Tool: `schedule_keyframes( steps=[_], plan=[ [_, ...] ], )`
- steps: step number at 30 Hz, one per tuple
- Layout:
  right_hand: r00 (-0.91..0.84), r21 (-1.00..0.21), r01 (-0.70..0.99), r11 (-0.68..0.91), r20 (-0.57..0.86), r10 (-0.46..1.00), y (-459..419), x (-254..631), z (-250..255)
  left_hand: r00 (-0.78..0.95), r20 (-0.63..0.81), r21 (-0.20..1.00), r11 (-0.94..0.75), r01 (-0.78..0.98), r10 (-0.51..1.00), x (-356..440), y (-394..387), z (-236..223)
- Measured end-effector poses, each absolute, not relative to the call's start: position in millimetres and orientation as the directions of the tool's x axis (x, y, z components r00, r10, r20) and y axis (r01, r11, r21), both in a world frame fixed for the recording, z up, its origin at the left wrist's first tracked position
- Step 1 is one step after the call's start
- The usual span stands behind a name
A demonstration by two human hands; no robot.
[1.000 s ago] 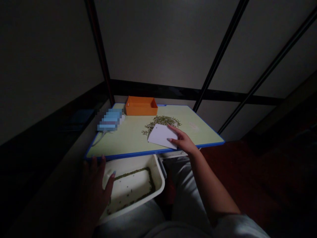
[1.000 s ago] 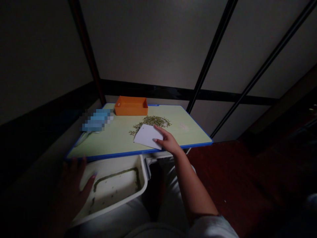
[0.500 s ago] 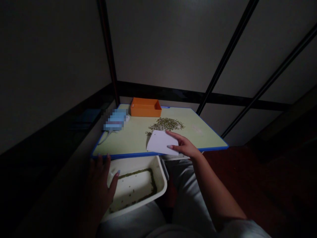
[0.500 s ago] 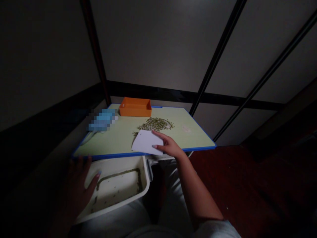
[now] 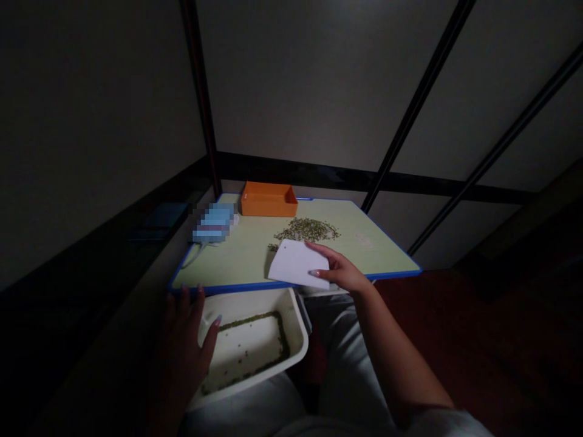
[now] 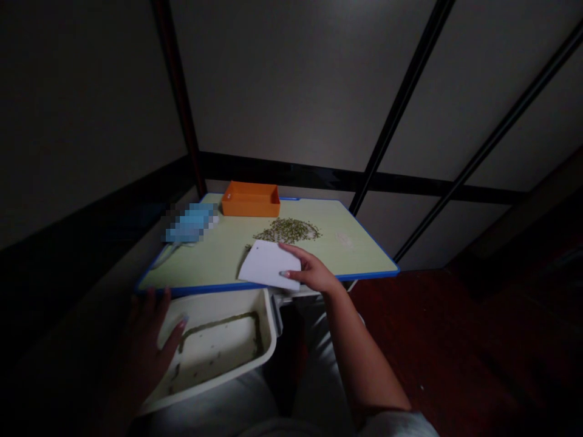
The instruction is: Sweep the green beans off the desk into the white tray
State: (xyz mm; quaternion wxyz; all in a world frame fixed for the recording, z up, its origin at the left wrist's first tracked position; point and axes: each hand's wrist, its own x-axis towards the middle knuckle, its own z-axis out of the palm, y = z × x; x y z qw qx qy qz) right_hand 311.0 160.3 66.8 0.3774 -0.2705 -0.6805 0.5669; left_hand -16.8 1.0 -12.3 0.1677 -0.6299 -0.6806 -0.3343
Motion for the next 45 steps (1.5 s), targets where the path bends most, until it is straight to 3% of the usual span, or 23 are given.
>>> schedule_keyframes(
  steps=[6, 10, 24, 45],
  plan=[
    [-0.256, -0.959, -0.126, 0.255, 0.28, 0.925, 165, 310, 63, -0.179, 0.627, 0.289, -0.014, 0.957, 0.758, -20, 2, -16],
    [-0.166, -0.958, -0.07, 0.277, 0.285, 0.944, 171, 307, 60, -0.191, 0.611, 0.305, -0.006, 0.952, 0.768, -21, 3, -15],
    [-0.249, -0.869, 0.185, 0.459, 0.411, 0.877, 176, 296, 55, -0.15, 0.646, 0.257, -0.028, 0.966, 0.748, -22, 5, -17],
    [-0.313, -0.887, 0.13, 0.444, 0.388, 0.867, 174, 296, 55, -0.148, 0.65, 0.252, -0.028, 0.967, 0.746, -21, 4, -16]
  ],
)
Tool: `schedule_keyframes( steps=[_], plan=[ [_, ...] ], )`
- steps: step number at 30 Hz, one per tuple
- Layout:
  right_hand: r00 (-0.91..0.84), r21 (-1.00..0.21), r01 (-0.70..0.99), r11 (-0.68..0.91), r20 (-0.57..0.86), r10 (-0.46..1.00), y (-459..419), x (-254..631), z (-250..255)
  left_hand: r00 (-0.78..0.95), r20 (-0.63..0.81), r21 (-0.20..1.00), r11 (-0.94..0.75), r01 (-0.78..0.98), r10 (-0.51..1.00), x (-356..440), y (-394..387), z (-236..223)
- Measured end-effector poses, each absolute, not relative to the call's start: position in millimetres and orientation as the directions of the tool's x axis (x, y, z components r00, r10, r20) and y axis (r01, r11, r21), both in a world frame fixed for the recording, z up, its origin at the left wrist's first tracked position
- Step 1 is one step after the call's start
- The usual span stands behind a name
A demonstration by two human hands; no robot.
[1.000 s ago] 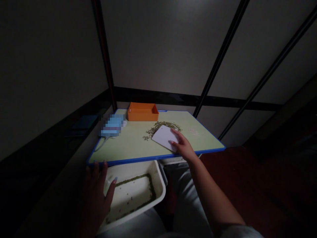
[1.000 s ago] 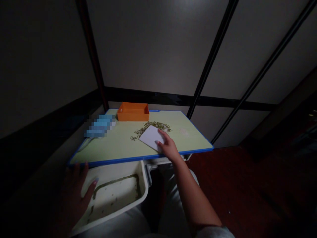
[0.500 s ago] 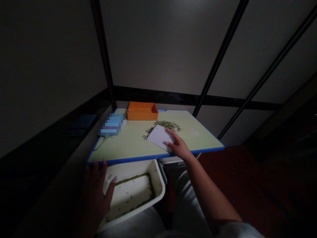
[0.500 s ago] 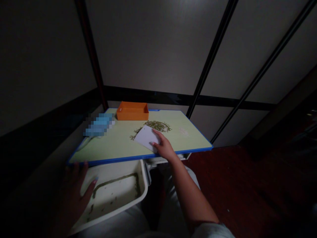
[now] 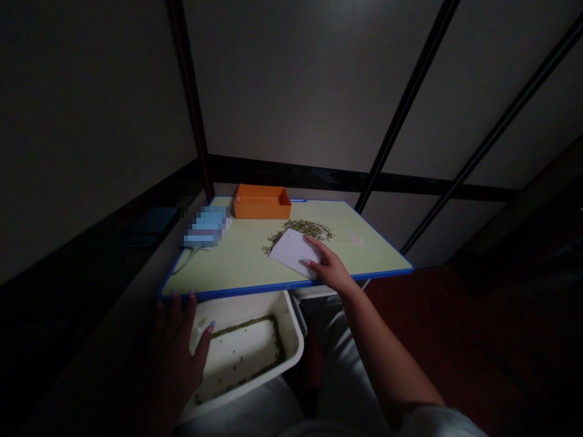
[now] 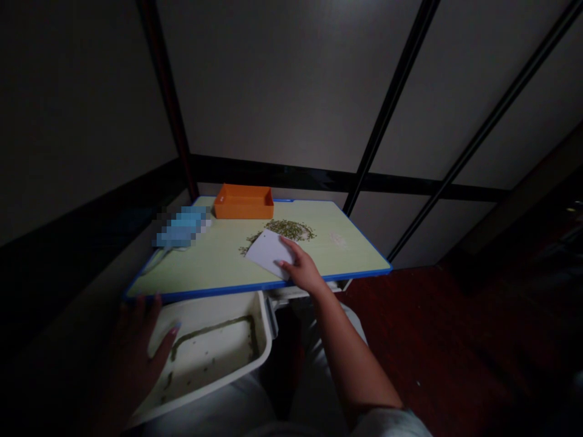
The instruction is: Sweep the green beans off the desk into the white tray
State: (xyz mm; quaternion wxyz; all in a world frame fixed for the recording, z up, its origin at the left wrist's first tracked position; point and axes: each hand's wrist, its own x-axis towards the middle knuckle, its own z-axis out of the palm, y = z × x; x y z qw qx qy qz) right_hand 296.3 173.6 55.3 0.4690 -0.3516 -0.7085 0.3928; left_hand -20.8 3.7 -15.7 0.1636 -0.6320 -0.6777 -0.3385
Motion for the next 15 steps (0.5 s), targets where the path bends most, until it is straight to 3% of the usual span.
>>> schedule_keyframes(
  steps=[15],
  plan=[
    [-0.307, -0.89, 0.126, 0.438, 0.385, 0.87, 174.1, 294.9, 50.1, -0.191, 0.614, 0.3, -0.003, 0.954, 0.766, -22.2, 2.7, -18.6]
  ],
)
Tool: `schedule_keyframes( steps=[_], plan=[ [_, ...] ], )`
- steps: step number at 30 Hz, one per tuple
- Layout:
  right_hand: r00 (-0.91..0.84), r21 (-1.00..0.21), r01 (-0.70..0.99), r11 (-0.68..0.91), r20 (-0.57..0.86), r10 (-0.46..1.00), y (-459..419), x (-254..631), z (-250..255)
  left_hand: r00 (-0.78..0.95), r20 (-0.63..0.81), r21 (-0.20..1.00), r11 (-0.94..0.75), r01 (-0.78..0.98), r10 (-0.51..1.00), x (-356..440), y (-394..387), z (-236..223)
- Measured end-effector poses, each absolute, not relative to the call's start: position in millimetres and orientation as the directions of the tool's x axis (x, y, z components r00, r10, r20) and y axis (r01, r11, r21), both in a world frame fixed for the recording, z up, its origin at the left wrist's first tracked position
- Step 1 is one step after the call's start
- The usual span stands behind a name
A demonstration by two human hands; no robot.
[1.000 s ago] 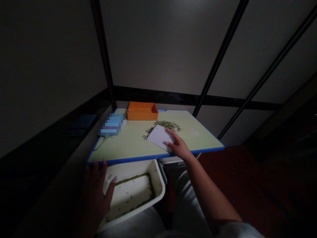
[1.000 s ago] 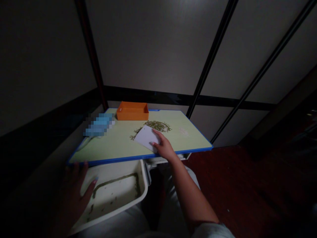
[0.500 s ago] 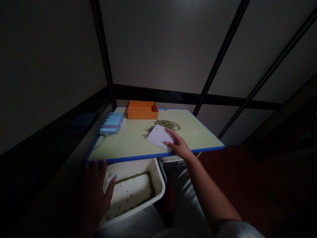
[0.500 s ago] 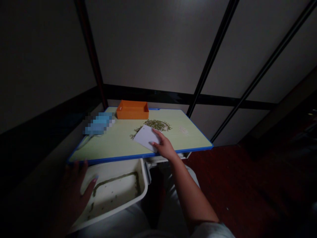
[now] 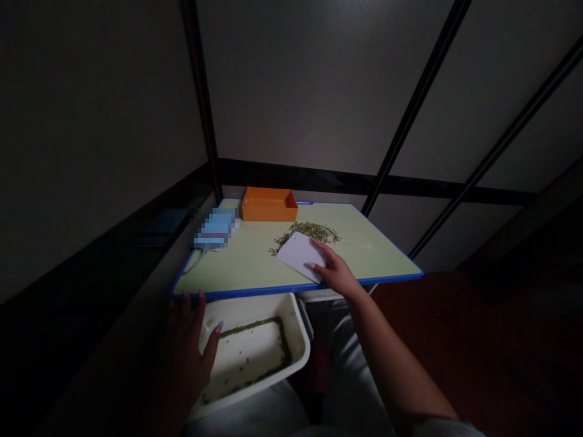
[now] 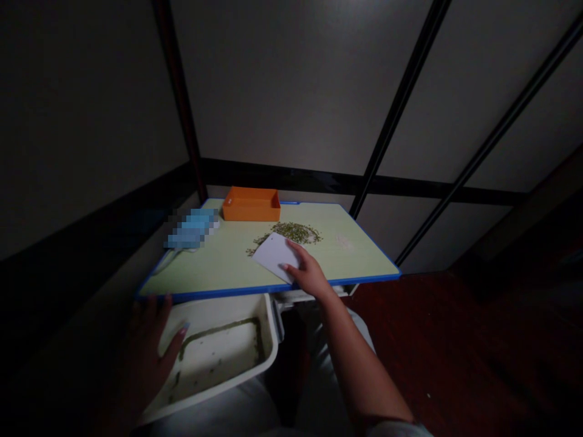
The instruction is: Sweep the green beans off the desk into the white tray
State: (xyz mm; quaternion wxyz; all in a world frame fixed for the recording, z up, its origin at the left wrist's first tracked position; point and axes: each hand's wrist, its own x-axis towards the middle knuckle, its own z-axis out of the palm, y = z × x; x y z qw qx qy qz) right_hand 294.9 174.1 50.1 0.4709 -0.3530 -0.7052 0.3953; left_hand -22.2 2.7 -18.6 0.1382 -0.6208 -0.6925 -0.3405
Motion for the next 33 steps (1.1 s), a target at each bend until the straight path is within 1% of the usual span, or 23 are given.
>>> schedule_keyframes(
  steps=[7, 13, 19, 24, 27, 33],
  plan=[
    [-0.286, -0.893, 0.147, 0.426, 0.373, 0.882, 176.3, 293.8, 47.3, -0.201, 0.618, 0.296, 0.012, 0.955, 0.76, -21.1, 1.9, -17.0],
    [-0.302, -0.902, 0.157, 0.403, 0.345, 0.889, 175.4, 293.2, 48.5, -0.191, 0.618, 0.296, -0.001, 0.955, 0.763, -21.7, 3.5, -18.1],
    [-0.303, -0.888, 0.198, 0.414, 0.346, 0.888, 176.7, 292.2, 47.5, -0.193, 0.607, 0.289, 0.012, 0.957, 0.77, -22.0, 3.8, -17.4],
    [-0.298, -0.857, 0.255, 0.448, 0.371, 0.88, 176.9, 290.4, 49.4, -0.149, 0.657, 0.25, -0.027, 0.968, 0.739, -22.1, 4.0, -18.7],
    [-0.319, -0.835, 0.284, 0.471, 0.381, 0.868, 175.0, 289.9, 52.2, -0.148, 0.659, 0.249, -0.028, 0.968, 0.737, -21.4, 3.0, -18.1],
    [-0.336, -0.834, 0.305, 0.459, 0.357, 0.872, 171.5, 289.3, 55.6, -0.141, 0.659, 0.24, -0.028, 0.97, 0.739, -21.3, 3.3, -17.3]
  ],
)
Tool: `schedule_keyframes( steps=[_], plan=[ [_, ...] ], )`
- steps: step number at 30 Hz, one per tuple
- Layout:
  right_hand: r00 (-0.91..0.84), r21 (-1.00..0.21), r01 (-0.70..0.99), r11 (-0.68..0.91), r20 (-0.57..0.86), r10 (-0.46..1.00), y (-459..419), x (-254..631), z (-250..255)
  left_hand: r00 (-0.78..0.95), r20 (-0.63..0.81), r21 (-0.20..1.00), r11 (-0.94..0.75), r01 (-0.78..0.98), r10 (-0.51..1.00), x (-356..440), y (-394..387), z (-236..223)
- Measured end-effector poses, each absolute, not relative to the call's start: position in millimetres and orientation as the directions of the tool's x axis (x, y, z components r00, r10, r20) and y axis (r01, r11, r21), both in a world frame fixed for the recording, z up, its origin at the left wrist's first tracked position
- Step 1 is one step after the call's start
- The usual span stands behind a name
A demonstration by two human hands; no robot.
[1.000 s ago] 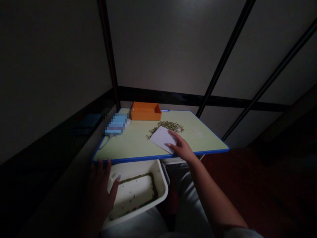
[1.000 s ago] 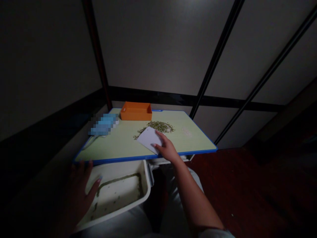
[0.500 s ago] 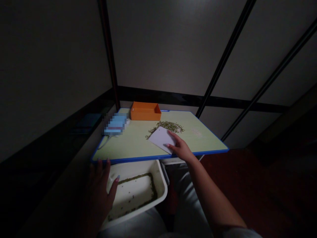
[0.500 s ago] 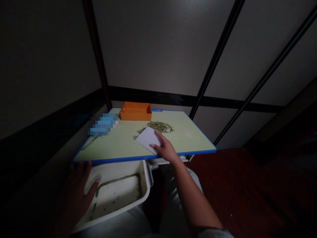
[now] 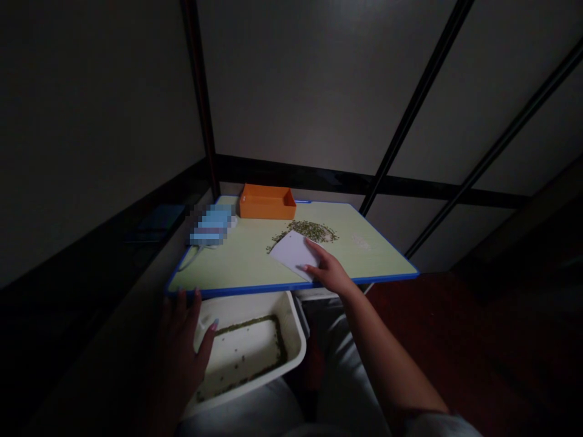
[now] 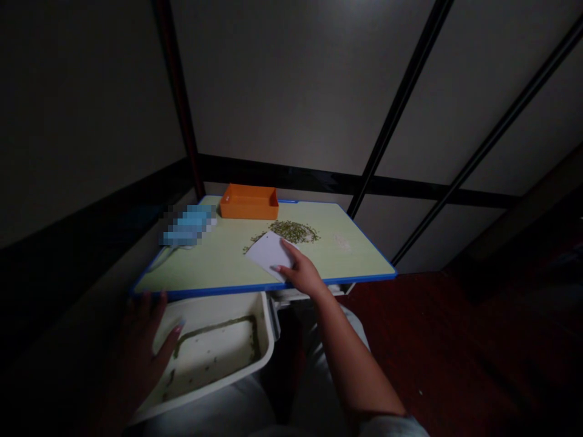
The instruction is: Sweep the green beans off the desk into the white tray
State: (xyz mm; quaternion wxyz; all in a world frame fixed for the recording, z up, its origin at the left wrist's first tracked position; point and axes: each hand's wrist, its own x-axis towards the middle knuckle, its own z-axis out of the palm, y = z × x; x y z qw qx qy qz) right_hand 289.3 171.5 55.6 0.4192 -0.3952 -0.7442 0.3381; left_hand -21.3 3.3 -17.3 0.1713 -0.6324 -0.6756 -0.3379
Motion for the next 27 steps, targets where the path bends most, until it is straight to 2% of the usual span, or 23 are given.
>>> schedule_keyframes(
  steps=[6, 11, 17, 19, 22, 27],
  plan=[
    [-0.375, -0.861, 0.263, 0.435, 0.324, 0.869, 170, 290, 58, -0.124, 0.683, 0.225, -0.046, 0.973, 0.72, -23, 5, -20],
    [-0.378, -0.908, 0.154, 0.39, 0.31, 0.872, 169, 289, 59, -0.116, 0.689, 0.204, -0.038, 0.978, 0.716, -25, 6, -21],
    [-0.252, -0.958, -0.041, 0.284, 0.285, 0.925, 161, 297, 70, -0.124, 0.709, 0.168, 0.004, 0.986, 0.694, -28, 4, -28],
    [-0.192, -0.943, -0.007, 0.332, 0.327, 0.925, 154, 301, 72, -0.118, 0.693, 0.16, 0.008, 0.987, 0.711, -30, 3, -30],
    [-0.116, -0.884, 0.146, 0.444, 0.43, 0.895, 143, 304, 70, -0.143, 0.67, 0.19, 0.018, 0.982, 0.728, -31, 3, -30],
    [-0.111, -0.85, 0.331, 0.411, 0.397, 0.911, 131, 298, 56, -0.201, 0.623, 0.255, 0.046, 0.966, 0.756, -29, 5, -26]
  ],
)
